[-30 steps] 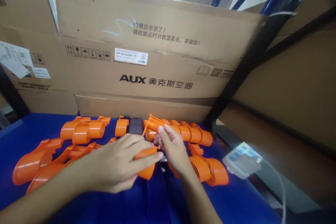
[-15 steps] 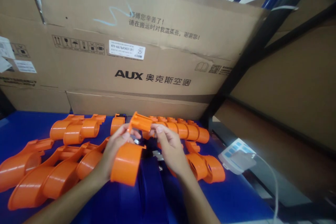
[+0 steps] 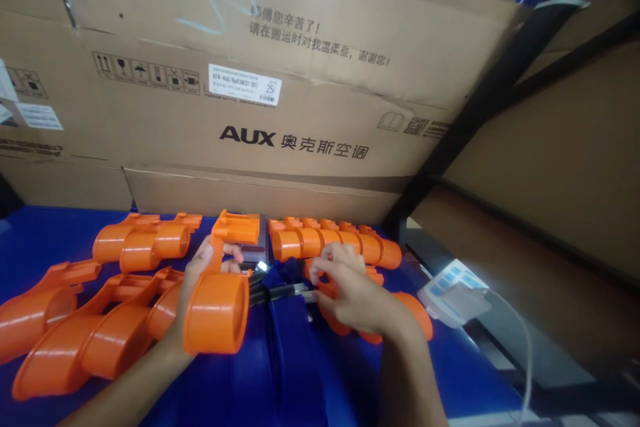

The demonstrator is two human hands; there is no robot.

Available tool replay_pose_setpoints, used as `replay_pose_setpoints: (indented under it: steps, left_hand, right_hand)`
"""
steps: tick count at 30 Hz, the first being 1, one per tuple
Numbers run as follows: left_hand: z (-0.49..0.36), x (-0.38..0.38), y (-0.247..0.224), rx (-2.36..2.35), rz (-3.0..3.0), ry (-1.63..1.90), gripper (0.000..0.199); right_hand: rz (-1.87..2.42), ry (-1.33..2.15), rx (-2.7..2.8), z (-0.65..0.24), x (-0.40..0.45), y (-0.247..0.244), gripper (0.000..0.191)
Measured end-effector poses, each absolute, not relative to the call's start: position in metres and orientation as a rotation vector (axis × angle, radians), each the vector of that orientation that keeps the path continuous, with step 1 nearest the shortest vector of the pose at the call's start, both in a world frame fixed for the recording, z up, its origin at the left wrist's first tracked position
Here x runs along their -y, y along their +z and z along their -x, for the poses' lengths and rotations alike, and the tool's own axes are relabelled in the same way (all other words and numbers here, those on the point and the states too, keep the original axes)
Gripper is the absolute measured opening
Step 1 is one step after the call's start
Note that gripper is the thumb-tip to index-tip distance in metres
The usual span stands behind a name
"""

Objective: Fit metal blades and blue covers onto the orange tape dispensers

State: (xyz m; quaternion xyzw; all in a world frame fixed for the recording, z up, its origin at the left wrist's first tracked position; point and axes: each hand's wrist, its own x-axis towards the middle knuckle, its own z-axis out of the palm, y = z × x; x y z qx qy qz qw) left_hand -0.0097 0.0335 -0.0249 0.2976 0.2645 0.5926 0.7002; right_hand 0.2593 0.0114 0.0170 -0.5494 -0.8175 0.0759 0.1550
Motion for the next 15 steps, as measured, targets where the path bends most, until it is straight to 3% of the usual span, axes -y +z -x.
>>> replay_pose_setpoints:
  steps: [15]
  left_hand:
    - [0.005,-0.035,-0.029,-0.597,-0.731,1.395,0.045]
  right_hand:
    - [1.707,0.261,2.414,-0.246,-0.005,0.018,0.015]
